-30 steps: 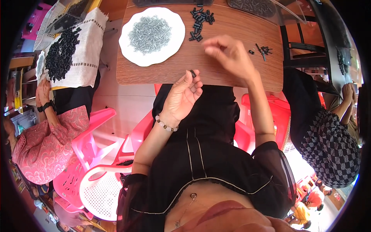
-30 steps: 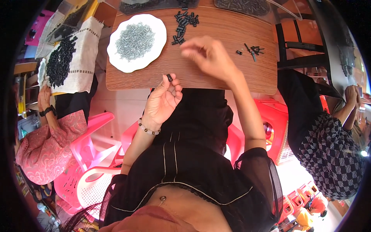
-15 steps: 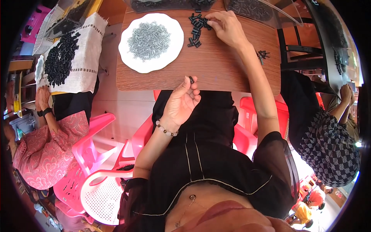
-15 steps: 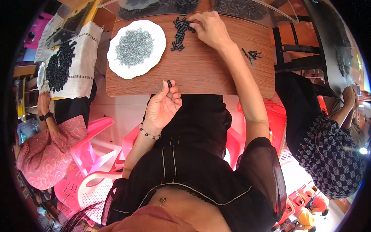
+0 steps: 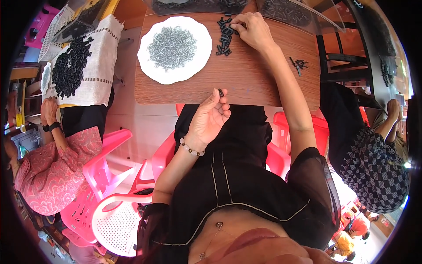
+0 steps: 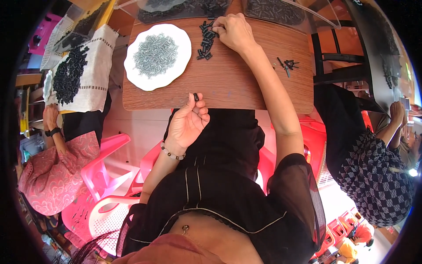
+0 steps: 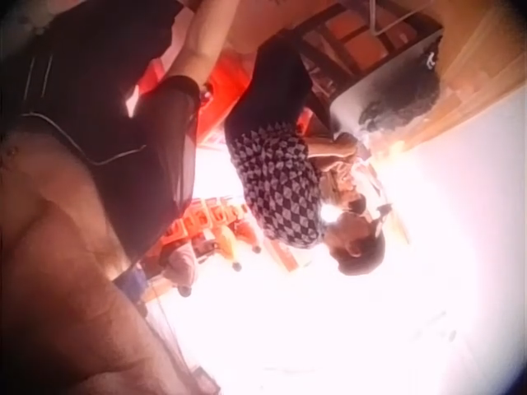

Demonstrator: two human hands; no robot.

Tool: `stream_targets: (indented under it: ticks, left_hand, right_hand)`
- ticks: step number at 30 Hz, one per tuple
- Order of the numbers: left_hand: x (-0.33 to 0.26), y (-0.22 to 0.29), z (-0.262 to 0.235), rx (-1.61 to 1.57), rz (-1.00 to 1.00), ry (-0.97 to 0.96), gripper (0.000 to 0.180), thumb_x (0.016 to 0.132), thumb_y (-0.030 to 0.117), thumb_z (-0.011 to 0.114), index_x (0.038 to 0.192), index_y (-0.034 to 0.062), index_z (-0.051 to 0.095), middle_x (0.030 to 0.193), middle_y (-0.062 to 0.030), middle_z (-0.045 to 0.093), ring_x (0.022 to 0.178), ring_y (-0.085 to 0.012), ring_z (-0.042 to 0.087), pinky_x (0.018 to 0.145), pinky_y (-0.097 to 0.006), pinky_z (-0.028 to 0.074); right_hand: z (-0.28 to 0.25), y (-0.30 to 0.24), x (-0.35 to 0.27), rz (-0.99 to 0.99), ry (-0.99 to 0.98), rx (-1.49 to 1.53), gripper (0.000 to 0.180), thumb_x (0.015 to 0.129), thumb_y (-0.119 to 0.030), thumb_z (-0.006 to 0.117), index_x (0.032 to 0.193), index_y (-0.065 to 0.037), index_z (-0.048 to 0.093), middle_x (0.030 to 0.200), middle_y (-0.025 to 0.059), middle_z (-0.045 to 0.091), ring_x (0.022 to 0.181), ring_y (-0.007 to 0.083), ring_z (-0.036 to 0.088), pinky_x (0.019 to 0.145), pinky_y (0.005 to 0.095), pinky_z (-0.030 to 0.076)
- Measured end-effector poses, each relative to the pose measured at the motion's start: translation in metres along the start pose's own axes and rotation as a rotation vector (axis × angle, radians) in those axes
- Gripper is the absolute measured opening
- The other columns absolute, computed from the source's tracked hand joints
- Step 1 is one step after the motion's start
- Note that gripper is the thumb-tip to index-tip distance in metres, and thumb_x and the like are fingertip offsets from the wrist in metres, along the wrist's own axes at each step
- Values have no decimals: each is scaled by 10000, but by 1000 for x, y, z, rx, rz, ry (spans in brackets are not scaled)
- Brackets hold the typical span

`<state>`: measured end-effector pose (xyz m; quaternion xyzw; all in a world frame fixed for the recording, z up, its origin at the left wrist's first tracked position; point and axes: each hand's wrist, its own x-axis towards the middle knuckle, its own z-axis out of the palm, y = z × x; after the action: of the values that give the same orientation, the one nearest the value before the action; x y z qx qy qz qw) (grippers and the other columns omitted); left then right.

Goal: The person assembles small components by picking plastic pieces and metal springs from the table and inserting the springs into the plastic pieces by hand.

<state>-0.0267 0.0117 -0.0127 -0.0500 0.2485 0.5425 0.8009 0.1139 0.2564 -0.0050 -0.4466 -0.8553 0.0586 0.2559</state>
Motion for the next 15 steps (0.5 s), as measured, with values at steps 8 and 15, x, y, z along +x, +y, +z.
stream_targets:
  ticks: [8, 15]
  left_hand:
    - [1, -2, 1, 6, 1, 9, 339, 892, 345, 662, 1071, 65, 595, 850, 27, 560, 772, -83, 519, 714, -224, 460]
    - [-5, -1, 17, 18, 67, 9, 349, 896, 338, 658, 1109, 67, 602, 853, 38, 564, 782, -73, 517, 727, -226, 454]
  right_hand:
    - [-18, -10, -11, 171, 43, 412, 140, 856, -143, 678, 963, -59, 710, 811, 42, 678, 666, 110, 578, 640, 249, 447]
    - [-73, -66, -67, 367, -68, 1057, 173, 838, -103, 714, 987, -23, 684, 886, 4, 671, 810, 49, 581, 752, 206, 455]
